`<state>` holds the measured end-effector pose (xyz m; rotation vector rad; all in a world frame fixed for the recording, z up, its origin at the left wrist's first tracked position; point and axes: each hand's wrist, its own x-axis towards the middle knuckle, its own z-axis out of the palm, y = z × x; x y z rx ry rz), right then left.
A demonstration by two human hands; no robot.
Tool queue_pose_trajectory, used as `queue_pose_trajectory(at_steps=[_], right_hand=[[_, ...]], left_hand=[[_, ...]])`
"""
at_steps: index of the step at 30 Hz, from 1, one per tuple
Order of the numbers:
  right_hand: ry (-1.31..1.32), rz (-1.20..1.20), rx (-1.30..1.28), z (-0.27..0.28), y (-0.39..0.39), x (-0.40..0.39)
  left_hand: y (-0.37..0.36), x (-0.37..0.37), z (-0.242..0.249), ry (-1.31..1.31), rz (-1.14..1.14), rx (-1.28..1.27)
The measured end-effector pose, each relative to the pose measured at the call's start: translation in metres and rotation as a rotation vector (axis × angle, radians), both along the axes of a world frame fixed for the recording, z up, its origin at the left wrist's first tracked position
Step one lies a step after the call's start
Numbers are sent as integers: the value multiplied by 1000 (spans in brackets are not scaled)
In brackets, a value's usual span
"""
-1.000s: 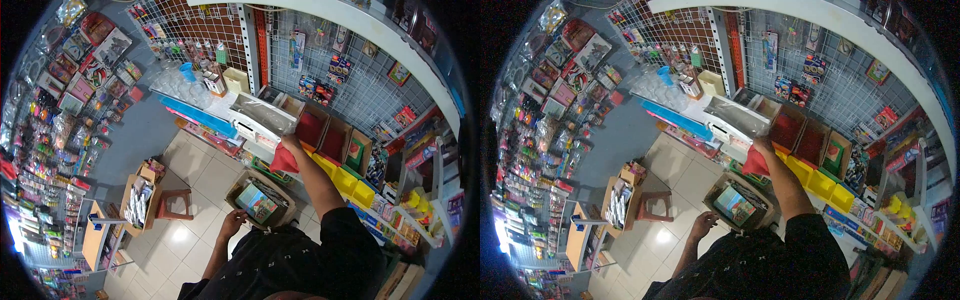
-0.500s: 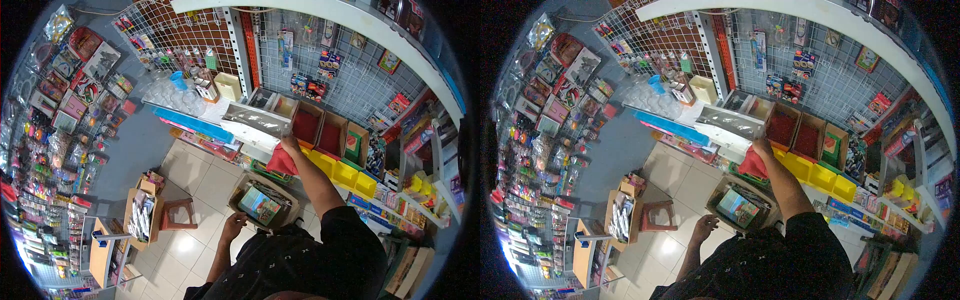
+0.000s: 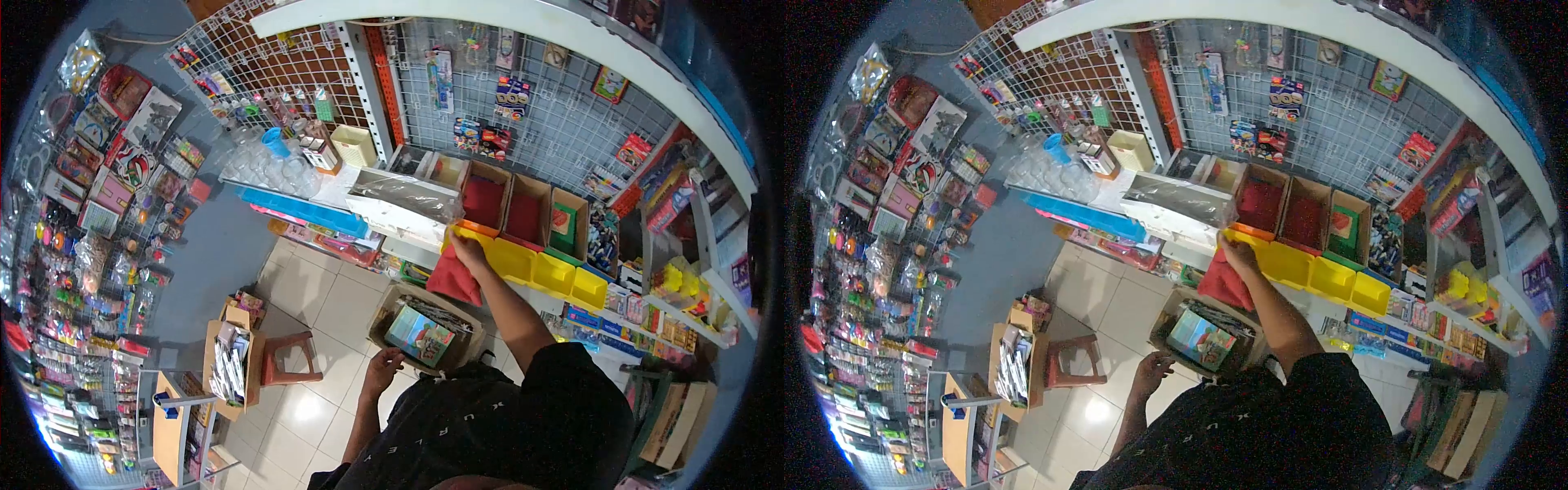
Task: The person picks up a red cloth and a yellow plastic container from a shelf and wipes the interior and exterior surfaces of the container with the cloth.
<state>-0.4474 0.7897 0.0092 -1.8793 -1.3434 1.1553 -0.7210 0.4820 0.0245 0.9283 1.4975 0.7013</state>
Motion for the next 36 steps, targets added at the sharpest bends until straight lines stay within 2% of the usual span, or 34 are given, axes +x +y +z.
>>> queue_pose_trajectory(at_steps=[2,3,4,5,7,10,13,15,16,17,20,21,24,25,27,28,29,30,32,33,36], right_hand=[[242,-15,32,-6,-49,12],[339,9,67,-45,-64,19],[475,10,140,-34,-94,22],[375,26,-63,-46,-111,32],[487,66,8,-46,-151,47],[664,62,3,21,-193,60],[814,19,23,38,-215,83],[925,-39,-8,51,-229,102],[837,6,5,60,-235,114],[748,51,15,67,-241,127],[584,120,-14,66,-258,160],[550,133,-35,63,-264,169],[547,126,-17,39,-276,204],[541,85,-14,38,-277,210],[524,-10,-10,34,-279,224],[540,-5,-9,31,-280,228],[556,2,-7,26,-278,231],[570,11,-3,24,-276,234],[427,124,52,33,-272,238],[354,184,80,38,-270,239],[426,265,58,41,-270,246]], left_hand=[[4,5,-15,-46,-1,-1],[6,9,-20,-69,-4,-2],[11,16,-19,-83,-31,25],[19,28,-14,-98,-57,47],[31,57,5,-177,-86,74],[55,105,47,-192,-328,207],[75,142,43,-487,-403,118],[83,161,53,-586,-393,114],[89,170,62,-636,-387,116],[94,179,68,-509,-440,295],[106,197,45,-406,-479,318],[108,200,48,-400,-475,234],[115,201,58,-182,-568,172],[118,199,46,-226,-545,217],[115,200,29,-40,-505,283],[114,207,35,51,-487,314],[113,212,42,113,-496,224],[109,219,38,157,-530,316],[98,230,30,242,-588,506],[96,240,32,268,-654,445],[91,275,34,148,-773,518]])
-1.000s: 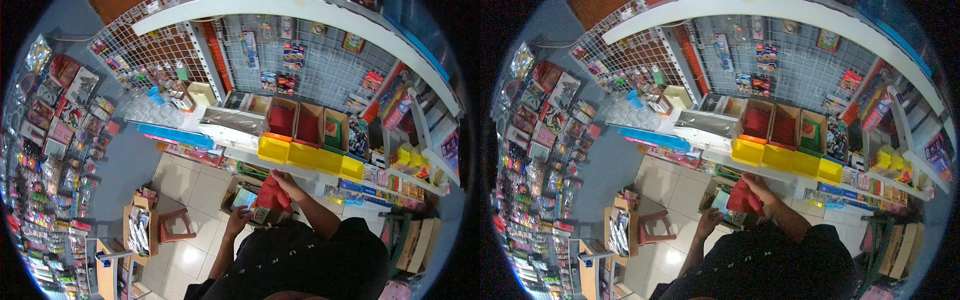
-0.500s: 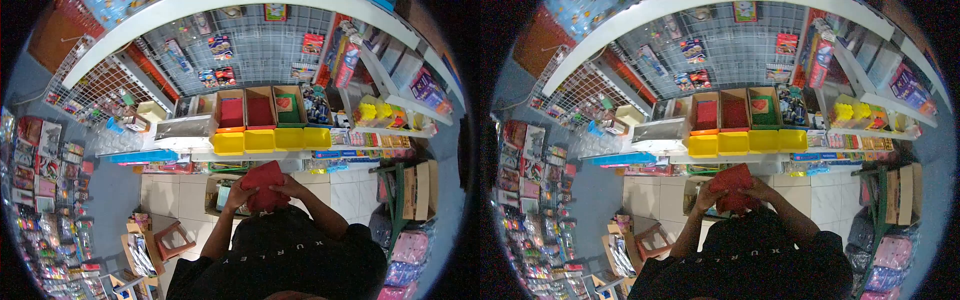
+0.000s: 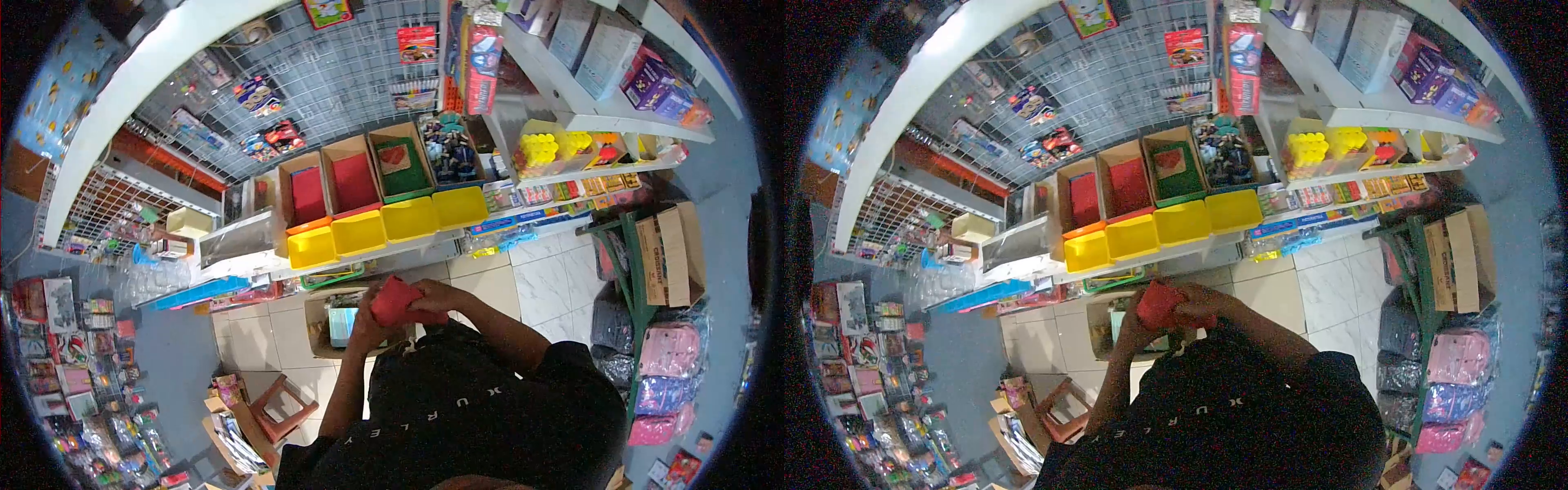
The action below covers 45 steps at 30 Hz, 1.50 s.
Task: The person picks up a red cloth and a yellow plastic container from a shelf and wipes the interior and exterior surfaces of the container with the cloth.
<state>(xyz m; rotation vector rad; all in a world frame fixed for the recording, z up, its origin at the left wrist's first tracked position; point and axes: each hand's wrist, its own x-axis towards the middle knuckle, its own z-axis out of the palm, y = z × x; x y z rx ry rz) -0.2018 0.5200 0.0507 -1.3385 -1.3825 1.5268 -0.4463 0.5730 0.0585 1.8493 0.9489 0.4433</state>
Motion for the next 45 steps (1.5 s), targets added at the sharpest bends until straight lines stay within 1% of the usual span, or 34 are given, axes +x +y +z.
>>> queue_pose_trajectory(at_steps=[1,2,4,5,7,8,9,10,11,12,14,16,17,19,20,21,23,24,26,27,30,33,36,37,38,40,41,43,44,45], right_hand=[[2,-3,-3,-4,-2,4],[4,-6,-7,-7,-3,8],[-93,-97,-62,-29,-2,26],[-129,-149,-97,-39,0,36],[-155,-277,-198,-40,7,59],[-226,-285,-195,-39,9,74],[-298,-293,-192,-13,11,88],[-370,-300,-190,1,11,100],[-489,-356,-44,-48,14,113],[-521,-342,-79,-67,17,126],[-583,-311,-153,-84,30,147],[-551,-325,-154,-91,38,157],[-602,-342,-95,-101,42,158],[-657,-361,-67,-123,49,163],[-662,-361,-99,-133,51,165],[-668,-361,-131,-135,53,164],[-719,-347,-92,-137,51,163],[-746,-341,-74,-132,49,161],[-706,-375,-209,-103,45,156],[-687,-396,-278,-90,43,153],[-678,-470,-174,-86,16,140],[-695,-519,0,-64,-18,119],[-697,-495,-94,-40,-37,99],[-713,-466,-136,-24,-39,89],[-711,-427,-78,-7,-43,78],[-698,-331,39,44,-48,50],[-669,-246,56,51,-46,40],[-607,-67,91,60,-39,18],[-581,-4,160,63,-35,4],[-554,61,228,66,-31,-10]], left_hand=[[-4,3,2,97,-51,-91],[-4,10,-1,111,-75,-214],[-3,25,-12,135,-119,-455],[-3,33,-17,98,-82,-478],[-8,45,-24,26,-4,-522],[-10,47,-26,33,-19,-412],[-13,48,-26,39,-34,-301],[-15,48,-26,46,-48,-191],[-16,49,-26,59,-74,-141],[-17,48,-27,69,-43,-211],[-19,44,-29,87,22,-352],[-21,43,-22,123,26,-353],[-21,43,-19,141,29,-352],[-26,38,-29,79,84,-407],[-29,35,-35,48,112,-435],[-31,35,-34,44,139,-436],[-39,33,-31,36,194,-441],[-41,32,-29,36,195,-443],[-42,31,-22,34,187,-448],[-40,34,-7,106,167,-473],[-40,33,7,74,178,-497],[-36,21,-7,4,177,-576],[-30,17,2,74,116,-406],[-23,13,-10,54,18,-293],[-24,3,-20,40,32,-237],[-21,0,-1,20,76,-127],[-20,-3,0,-96,107,-140],[-17,-14,0,-156,142,-67],[-15,-22,1,-185,161,-28],[-12,-29,12,-207,134,-26]])
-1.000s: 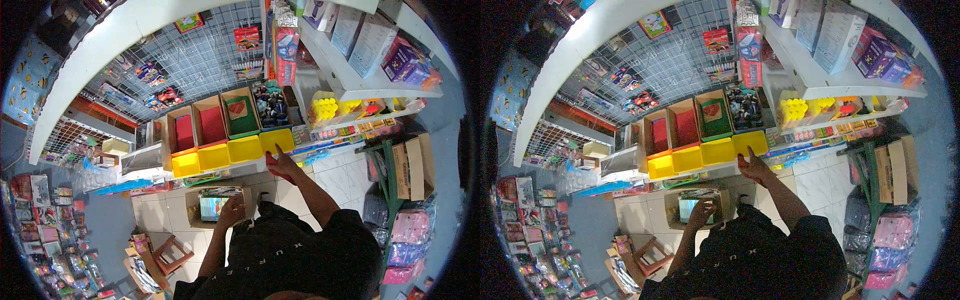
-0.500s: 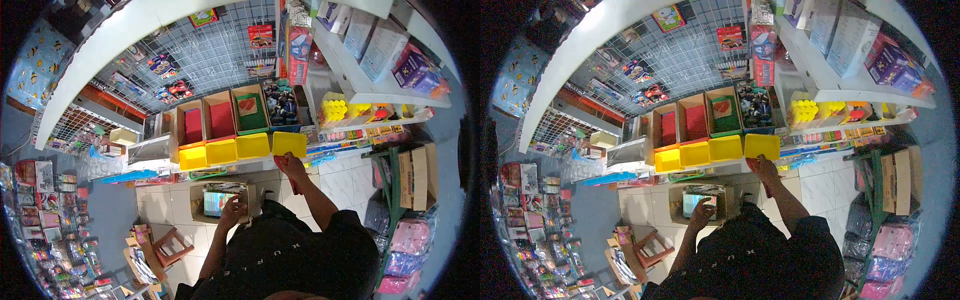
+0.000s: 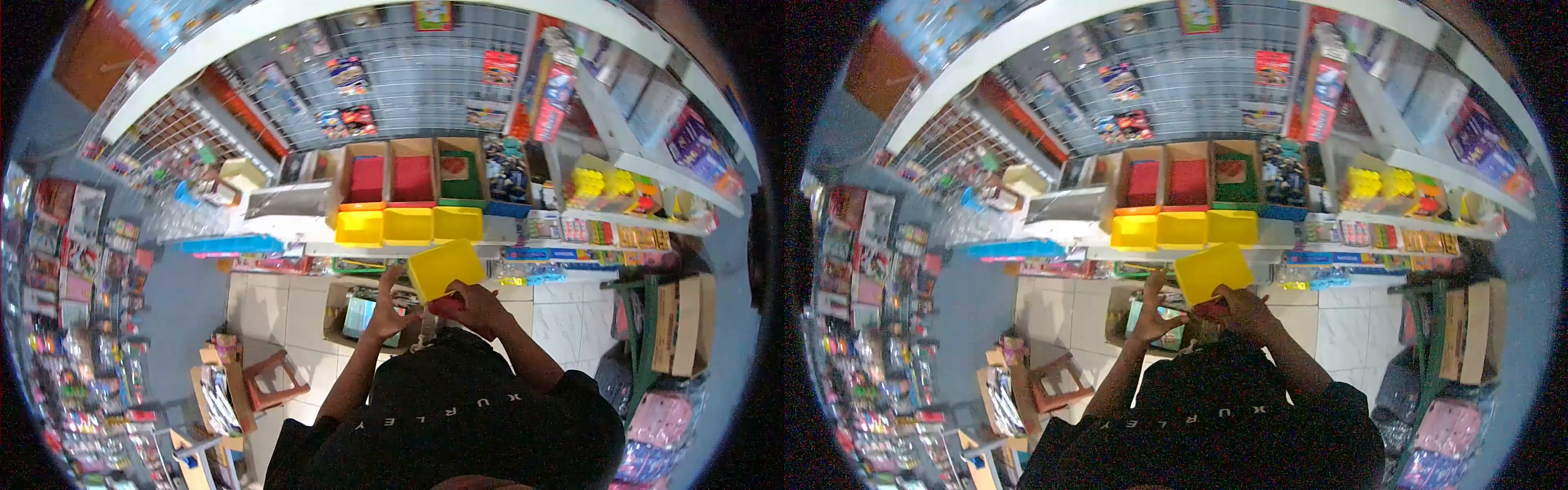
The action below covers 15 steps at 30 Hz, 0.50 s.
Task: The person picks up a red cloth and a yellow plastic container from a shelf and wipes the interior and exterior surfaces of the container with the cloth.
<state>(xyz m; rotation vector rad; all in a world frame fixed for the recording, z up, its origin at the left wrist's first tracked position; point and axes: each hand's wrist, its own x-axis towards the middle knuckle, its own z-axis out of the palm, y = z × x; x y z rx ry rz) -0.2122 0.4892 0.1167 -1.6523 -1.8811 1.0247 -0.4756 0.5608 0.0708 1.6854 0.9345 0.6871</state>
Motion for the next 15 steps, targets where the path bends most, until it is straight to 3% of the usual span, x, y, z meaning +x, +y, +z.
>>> queue_pose_trajectory(at_steps=[2,5,8,11,13,15], right_hand=[[118,110,62,33,9,-36],[57,209,39,38,25,-76],[60,403,103,67,45,-106],[63,573,17,58,69,-132],[38,591,309,75,76,-154],[140,661,186,64,89,-174]], left_hand=[[1,-13,15,-115,18,48],[0,-48,6,-241,137,86],[-14,-74,43,-493,244,84],[-21,-116,35,-364,252,161],[-27,-138,34,-204,355,307],[-32,-160,35,-64,455,349]])
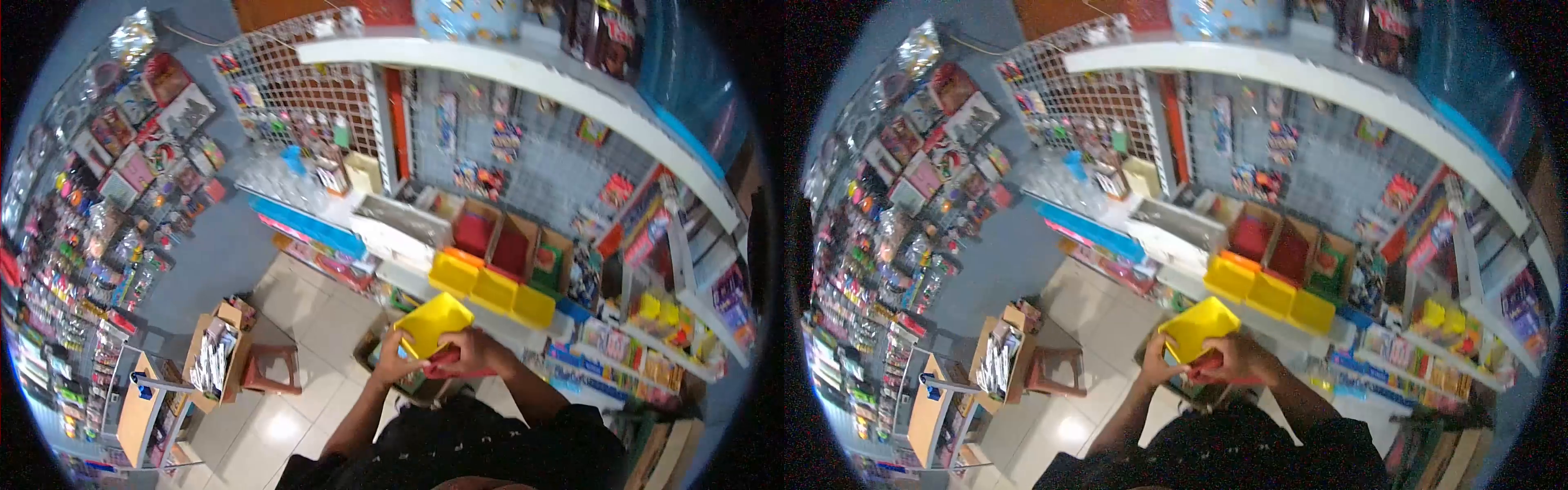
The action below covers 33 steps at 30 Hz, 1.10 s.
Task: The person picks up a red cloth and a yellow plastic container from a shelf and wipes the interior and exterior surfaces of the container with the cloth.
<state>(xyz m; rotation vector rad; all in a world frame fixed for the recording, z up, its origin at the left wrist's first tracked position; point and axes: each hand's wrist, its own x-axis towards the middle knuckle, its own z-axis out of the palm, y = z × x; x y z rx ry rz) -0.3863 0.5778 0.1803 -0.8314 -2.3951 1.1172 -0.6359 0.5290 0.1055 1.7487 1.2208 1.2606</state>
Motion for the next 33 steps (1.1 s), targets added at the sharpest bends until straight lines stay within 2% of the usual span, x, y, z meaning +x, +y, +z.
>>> queue_pose_trajectory(at_steps=[1,2,4,6,9,10,12,13,14,15,18,19,22,24,25,30,33], right_hand=[[31,38,57,0,5,-13],[62,74,108,0,8,-25],[169,156,97,0,15,-48],[56,87,-146,1,11,-62],[335,-41,-329,3,-1,-83],[394,-46,-281,4,1,-84],[515,-56,-189,5,8,-84],[530,-108,-397,8,12,-75],[488,-247,-500,8,21,-62],[573,-368,-471,5,34,-51],[698,-656,-302,46,55,-30],[787,-670,-137,55,60,-32],[599,-335,-178,70,51,-46],[469,-251,562,72,34,-75],[400,-237,611,72,23,-82],[126,-162,790,91,-1,-73],[157,-243,769,98,28,-59]], left_hand=[[1,-8,-8,-100,39,10],[-1,-19,-23,-215,37,-84],[-2,-38,-28,-269,18,-48],[-9,-48,-7,-390,-23,-107],[-14,-57,-2,-625,-4,-146],[-15,-59,-7,-709,13,-151],[-13,-65,-15,-885,167,-125],[-15,-68,-11,-956,256,-127],[-16,-71,-6,-1027,345,-126],[-11,-73,-8,-1065,428,-99],[-9,-75,6,-927,428,-113],[-2,-74,-7,-883,418,-111],[10,-22,48,-910,385,-34],[26,5,46,-920,334,-8],[28,16,54,-761,396,-12],[30,29,70,-850,362,39],[20,35,54,-817,414,-27]])
